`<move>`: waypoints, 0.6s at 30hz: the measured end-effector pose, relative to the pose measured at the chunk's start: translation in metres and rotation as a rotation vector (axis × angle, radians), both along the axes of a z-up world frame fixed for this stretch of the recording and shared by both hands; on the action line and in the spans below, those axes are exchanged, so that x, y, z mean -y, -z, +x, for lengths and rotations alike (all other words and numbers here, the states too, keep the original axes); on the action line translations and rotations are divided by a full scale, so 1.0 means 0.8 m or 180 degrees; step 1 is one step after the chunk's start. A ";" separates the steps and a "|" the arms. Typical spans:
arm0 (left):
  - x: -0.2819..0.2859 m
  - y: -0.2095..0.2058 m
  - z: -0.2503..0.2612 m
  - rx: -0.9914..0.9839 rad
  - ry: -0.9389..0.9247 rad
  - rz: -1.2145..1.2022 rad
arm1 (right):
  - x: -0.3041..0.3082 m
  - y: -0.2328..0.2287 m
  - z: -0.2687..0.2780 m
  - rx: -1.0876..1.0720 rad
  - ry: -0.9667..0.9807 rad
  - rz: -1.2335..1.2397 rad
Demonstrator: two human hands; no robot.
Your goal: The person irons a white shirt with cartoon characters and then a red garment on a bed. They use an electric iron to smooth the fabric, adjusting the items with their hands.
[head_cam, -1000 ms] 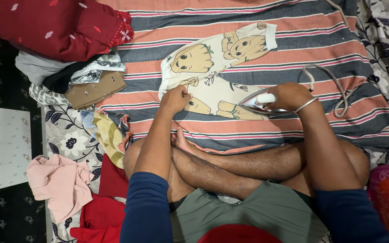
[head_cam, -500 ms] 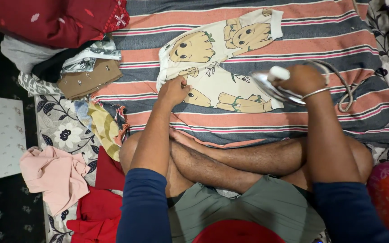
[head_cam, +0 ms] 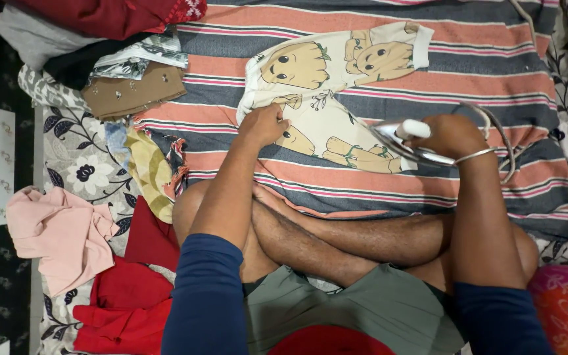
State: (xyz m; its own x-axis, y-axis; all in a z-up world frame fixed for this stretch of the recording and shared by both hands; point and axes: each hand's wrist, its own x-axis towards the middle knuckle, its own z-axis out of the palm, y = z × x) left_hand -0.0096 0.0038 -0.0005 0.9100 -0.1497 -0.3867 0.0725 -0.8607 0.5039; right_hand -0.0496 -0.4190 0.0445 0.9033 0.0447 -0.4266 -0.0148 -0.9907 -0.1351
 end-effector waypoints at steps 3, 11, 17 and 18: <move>0.001 0.001 0.002 0.0014 0.0006 0.0012 | -0.021 -0.011 -0.005 -0.0126 -0.0251 0.0024; 0.000 0.006 0.002 0.0073 0.0035 -0.0004 | -0.045 -0.027 -0.009 -0.0083 0.0036 -0.0151; 0.002 0.003 0.001 0.0006 -0.0008 -0.0008 | -0.009 -0.014 0.000 0.0250 0.0658 0.0027; 0.002 0.002 0.001 -0.0015 -0.0009 -0.0002 | 0.001 -0.009 0.001 0.0383 0.0630 0.0065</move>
